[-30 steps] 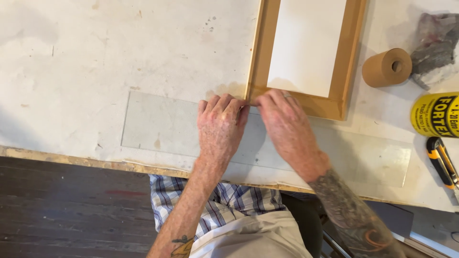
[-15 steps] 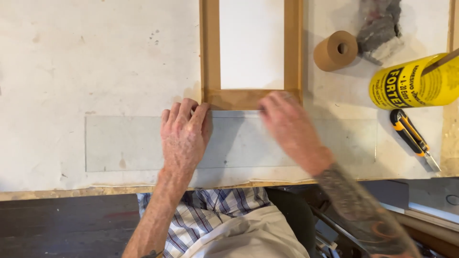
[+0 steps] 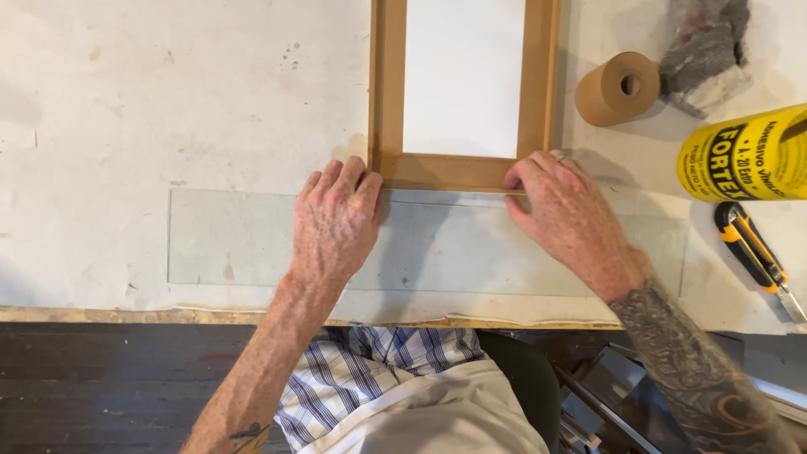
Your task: Applying brown paper tape to the back of a picture frame using a utility knife and a brush
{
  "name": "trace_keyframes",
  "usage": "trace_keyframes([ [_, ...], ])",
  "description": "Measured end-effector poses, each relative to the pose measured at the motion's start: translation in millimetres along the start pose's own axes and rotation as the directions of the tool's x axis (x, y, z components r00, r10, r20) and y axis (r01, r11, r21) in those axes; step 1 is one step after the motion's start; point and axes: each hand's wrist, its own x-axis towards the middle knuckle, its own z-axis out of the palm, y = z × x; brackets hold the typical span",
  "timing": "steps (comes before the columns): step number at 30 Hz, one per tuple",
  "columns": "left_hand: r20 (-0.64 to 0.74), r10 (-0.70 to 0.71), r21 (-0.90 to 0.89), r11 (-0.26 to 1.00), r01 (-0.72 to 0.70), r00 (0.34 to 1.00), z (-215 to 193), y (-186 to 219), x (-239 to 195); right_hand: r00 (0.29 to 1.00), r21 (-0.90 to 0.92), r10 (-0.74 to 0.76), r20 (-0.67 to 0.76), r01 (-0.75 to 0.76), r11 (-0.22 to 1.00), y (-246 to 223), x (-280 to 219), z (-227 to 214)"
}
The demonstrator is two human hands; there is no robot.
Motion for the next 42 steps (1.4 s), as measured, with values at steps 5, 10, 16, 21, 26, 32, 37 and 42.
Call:
trace_keyframes([
  [5, -0.085, 0.035, -0.027, 0.999, -0.038, 0.996, 8.8, -4.4, -2.1, 0.998, 0.138, -0.058, 0.004, 0.057, 0.989, -36.8, 29.4, 12.9],
  [10, -0.161, -0.035, -0.105, 0.994, 0.018, 0.986, 3.8, -0.9, -1.8, 0.995, 0.296, -0.092, 0.044, 0.075, 0.952, -82.4, 62.1, 9.5],
  [16, -0.07, -0.162, -0.21, 0.967, 0.144, 0.984, -6.7, 0.4, -3.9, 0.991, 0.379, -0.092, 0.095, 0.05, 0.924, -115.8, 83.9, 8.3],
  [21, -0.071, -0.144, -0.174, 0.976, 0.13, 0.987, 0.0, -2.0, -7.9, 0.985, 0.347, -0.087, 0.148, 0.03, 0.937, -91.3, 73.4, 16.3],
  [26, -0.118, -0.055, -0.146, 0.989, 0.038, 0.991, 10.8, -3.4, -3.4, 0.992, 0.311, -0.103, 0.07, 0.077, 0.947, -106.0, 77.1, 18.9],
  [32, 0.036, -0.068, -0.102, 0.992, 0.072, 0.997, 0.9, -3.2, -2.2, 0.998, 0.213, -0.057, 0.029, 0.049, 0.976, -44.8, 36.6, -0.2],
  [37, 0.232, 0.045, 0.12, 0.99, -0.074, 0.972, -2.6, -2.8, 9.8, 0.994, 0.097, 0.028, 0.107, -0.039, 0.995, 15.4, -1.8, -23.3],
  [42, 0.295, 0.104, 0.162, 0.974, -0.157, 0.95, -8.4, -3.1, 21.1, 0.988, 0.044, 0.026, 0.151, -0.033, 0.998, 8.4, -1.7, -36.9],
])
